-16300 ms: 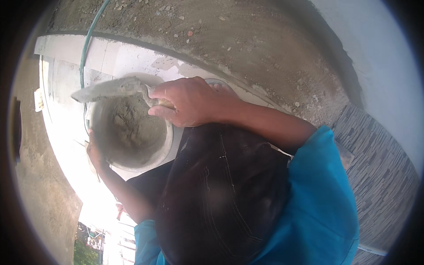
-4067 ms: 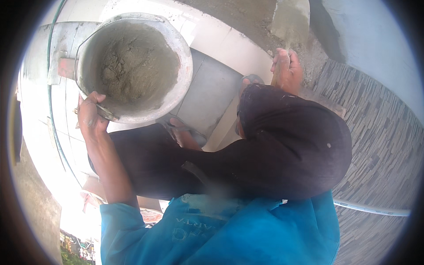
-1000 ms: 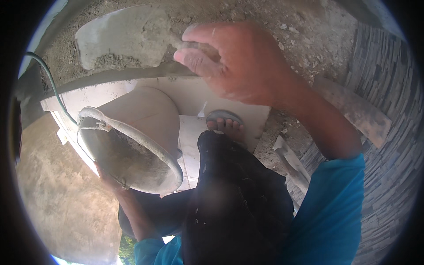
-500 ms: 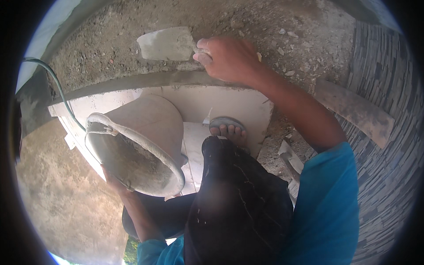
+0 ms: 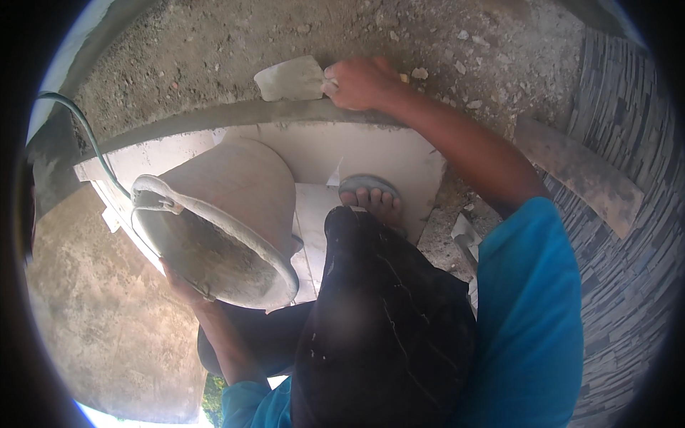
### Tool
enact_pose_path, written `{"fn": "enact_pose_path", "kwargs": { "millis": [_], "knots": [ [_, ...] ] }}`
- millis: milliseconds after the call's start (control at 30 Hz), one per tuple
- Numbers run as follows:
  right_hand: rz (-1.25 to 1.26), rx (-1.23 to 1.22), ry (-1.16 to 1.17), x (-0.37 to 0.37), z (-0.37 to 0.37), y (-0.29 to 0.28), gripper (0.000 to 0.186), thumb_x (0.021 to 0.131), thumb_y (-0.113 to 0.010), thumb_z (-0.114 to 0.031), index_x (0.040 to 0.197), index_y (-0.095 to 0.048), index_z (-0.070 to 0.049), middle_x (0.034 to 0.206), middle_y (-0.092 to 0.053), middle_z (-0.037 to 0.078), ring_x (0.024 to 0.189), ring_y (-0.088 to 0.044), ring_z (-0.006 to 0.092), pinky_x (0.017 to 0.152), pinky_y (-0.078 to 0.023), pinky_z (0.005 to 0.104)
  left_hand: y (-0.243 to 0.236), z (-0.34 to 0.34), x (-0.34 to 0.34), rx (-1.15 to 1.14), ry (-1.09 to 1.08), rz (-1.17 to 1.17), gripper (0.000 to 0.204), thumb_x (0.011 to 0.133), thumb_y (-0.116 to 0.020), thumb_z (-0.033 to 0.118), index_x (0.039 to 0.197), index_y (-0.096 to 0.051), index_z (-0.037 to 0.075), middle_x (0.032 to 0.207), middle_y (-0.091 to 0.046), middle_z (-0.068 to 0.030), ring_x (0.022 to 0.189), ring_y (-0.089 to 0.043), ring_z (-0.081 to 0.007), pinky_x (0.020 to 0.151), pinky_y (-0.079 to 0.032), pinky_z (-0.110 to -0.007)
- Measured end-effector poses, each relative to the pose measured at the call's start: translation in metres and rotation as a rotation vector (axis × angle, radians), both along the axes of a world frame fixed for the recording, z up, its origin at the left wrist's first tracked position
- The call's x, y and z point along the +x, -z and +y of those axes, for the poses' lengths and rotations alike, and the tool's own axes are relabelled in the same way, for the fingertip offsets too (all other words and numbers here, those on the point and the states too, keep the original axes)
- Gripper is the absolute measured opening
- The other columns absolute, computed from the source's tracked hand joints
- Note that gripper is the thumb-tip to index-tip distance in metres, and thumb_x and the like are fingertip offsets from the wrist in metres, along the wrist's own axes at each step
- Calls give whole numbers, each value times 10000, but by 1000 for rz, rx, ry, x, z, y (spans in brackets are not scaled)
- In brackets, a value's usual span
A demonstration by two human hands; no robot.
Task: The person scoops cement from a bucket with a trowel and applies it to a concrete surface, smoothing it in place. The person repeatedly scoops and spreads the cement along the edge of the surface.
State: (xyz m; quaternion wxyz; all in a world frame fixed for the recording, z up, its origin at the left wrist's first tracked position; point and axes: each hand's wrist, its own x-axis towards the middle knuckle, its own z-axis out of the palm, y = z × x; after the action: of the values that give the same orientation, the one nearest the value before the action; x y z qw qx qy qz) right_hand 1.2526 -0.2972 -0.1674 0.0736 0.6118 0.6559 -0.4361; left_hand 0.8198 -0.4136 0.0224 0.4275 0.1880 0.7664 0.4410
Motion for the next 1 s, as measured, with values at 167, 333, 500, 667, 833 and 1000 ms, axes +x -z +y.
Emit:
{"fn": "enact_pose_path", "kwargs": {
  "millis": [167, 333, 500, 667, 833, 1000],
  "knots": [
    [76, 64, 4, 7, -5, -15, 428, 949, -603, -432, 1188, -730, -102, 1082, -740, 161, 1027, -694, 368, 921, -523, 485, 0, -4, -8, -9, 77, -45, 482, 1119, -376, 374, 1175, -555, -70, 871, -641, -136, 702, -635, -175, 627, -554, -273],
    [143, 181, 20, 23, -19, -40, 359, 941, -607, -394, 1136, -743, -125, 984, -741, 156, 953, -707, 349, 869, -534, 486, 1, -5, -16, 1, 133, -139, 528, 1120, -353, 396, 1252, -521, -87, 909, -630, -146, 695, -619, -153, 591, -525, -250],
    [142, 137, 77, 36, -24, -66, 382, 934, -621, -400, 1130, -737, -94, 974, -740, 157, 935, -704, 354, 848, -534, 471, -5, 9, 11, -44, -57, -72, 548, 1120, -348, 405, 1325, -488, -83, 908, -608, -130, 669, -588, -143, 567, -501, -239],
    [280, 82, 292, 51, -11, -108, 438, 930, -644, -430, 1128, -720, -47, 985, -735, 162, 926, -700, 348, 831, -532, 429, -9, 12, 13, -25, -11, -121, 535, 1124, -338, 386, 1349, -473, -81, 923, -604, -128, 705, -595, -153, 596, -521, -276],
    [548, 473, 293, 25, -19, -196, 377, 910, -723, -349, 1089, -706, -17, 932, -698, 136, 860, -690, 275, 751, -538, 384, -14, 8, -4, 6, 32, -232, 510, 1125, -341, 370, 1343, -479, -71, 881, -602, -118, 664, -594, -162, 636, -545, -315],
    [527, 544, -18, 17, -36, -230, 364, 892, -757, -319, 1080, -703, -12, 881, -659, 120, 808, -680, 227, 740, -538, 369, -12, 32, 34, 10, -140, -126, 502, 1119, -371, 359, 1341, -474, -79, 806, -591, -97, 578, -566, -154, 653, -562, -309]
  ]
}}
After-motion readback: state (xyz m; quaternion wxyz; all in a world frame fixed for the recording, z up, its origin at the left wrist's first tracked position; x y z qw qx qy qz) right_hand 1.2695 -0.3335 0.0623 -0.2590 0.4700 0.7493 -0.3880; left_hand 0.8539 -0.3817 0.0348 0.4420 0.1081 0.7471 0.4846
